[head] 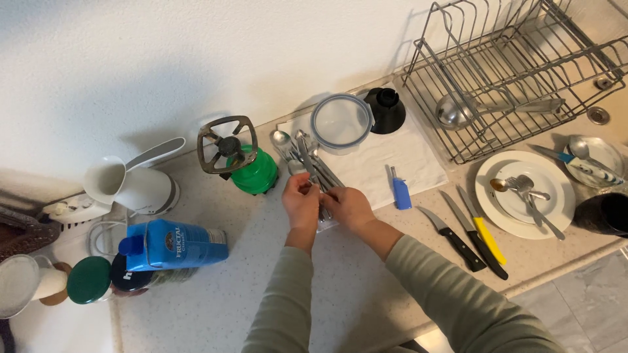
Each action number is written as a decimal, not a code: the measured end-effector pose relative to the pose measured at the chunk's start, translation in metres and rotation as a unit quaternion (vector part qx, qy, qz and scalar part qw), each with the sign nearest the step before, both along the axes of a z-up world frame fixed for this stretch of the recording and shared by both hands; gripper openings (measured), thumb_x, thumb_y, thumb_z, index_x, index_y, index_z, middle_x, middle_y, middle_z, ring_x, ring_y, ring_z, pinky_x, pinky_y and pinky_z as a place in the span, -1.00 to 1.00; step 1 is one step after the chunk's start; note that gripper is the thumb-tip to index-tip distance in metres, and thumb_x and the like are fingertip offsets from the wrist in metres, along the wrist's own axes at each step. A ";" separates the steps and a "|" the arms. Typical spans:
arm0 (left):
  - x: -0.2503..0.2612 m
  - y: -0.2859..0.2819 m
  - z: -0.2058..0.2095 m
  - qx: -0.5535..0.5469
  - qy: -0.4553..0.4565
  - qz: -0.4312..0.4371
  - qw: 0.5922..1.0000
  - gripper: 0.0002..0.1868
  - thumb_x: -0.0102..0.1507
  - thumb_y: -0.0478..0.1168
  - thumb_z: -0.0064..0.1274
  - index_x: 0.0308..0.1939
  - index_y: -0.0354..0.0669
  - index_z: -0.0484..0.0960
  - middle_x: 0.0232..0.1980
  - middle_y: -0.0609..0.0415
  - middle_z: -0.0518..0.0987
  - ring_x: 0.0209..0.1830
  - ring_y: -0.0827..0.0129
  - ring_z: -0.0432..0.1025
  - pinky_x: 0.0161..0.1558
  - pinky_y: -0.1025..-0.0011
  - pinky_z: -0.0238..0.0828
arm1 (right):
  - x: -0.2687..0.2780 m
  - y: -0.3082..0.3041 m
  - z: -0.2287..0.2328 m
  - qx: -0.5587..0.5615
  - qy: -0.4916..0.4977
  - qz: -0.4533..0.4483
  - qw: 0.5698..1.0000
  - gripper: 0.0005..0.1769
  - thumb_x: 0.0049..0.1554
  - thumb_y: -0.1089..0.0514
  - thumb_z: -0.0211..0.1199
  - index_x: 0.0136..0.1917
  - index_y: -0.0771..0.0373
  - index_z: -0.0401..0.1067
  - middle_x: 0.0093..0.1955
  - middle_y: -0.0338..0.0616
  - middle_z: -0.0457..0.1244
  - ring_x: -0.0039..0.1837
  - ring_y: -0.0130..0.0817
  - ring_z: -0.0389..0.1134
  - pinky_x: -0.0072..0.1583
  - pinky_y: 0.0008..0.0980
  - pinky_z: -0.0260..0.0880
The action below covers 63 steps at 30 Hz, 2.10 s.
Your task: Setting and clearing a dining table with plates, napkins, cutlery, and glasses
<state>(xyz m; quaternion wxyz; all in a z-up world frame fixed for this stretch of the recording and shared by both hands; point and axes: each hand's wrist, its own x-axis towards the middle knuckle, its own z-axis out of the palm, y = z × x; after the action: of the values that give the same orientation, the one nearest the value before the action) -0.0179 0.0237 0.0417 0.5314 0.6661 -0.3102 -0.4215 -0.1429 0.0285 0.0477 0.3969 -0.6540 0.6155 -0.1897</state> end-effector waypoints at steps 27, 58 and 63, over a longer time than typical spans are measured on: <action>-0.006 0.014 -0.027 0.014 -0.175 0.000 0.985 -0.59 0.30 -0.29 0.11 0.22 -0.21 0.43 0.23 -0.26 0.39 0.24 -0.33 0.32 0.13 -0.02 0.51 | 0.006 -0.010 0.006 -0.090 0.135 -0.051 0.986 -0.63 0.22 -0.07 0.22 0.25 0.06 0.43 0.11 -0.02 0.29 0.16 0.06 0.43 0.15 -0.06 0.51; -0.013 0.046 -0.038 0.001 -0.249 -0.042 0.968 -0.55 0.23 -0.14 0.24 0.18 -0.04 0.51 0.23 -0.15 0.41 0.22 -0.24 0.38 0.15 0.07 0.49 | -0.127 0.030 0.012 -0.067 0.322 -0.122 0.936 -0.30 0.08 0.12 0.32 0.46 0.11 0.21 0.14 0.06 0.26 0.17 0.08 0.44 0.15 -0.07 0.55; -0.008 0.057 -0.041 -0.024 -0.288 -0.061 0.955 -0.51 0.23 -0.17 0.23 0.22 -0.03 0.47 0.23 -0.07 0.41 0.23 -0.10 0.39 0.16 0.07 0.46 | -0.156 0.046 -0.005 -0.128 0.345 -0.158 0.916 -0.53 0.08 0.08 0.24 0.28 0.04 0.39 -0.04 -0.08 0.35 0.00 -0.09 0.50 0.01 -0.19 0.54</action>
<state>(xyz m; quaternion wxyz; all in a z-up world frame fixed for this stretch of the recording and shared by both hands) -0.0256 0.0805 0.0008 0.4085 0.7260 -0.5004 -0.2361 -0.2992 0.0744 0.0422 0.0374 -0.6184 0.7798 -0.0899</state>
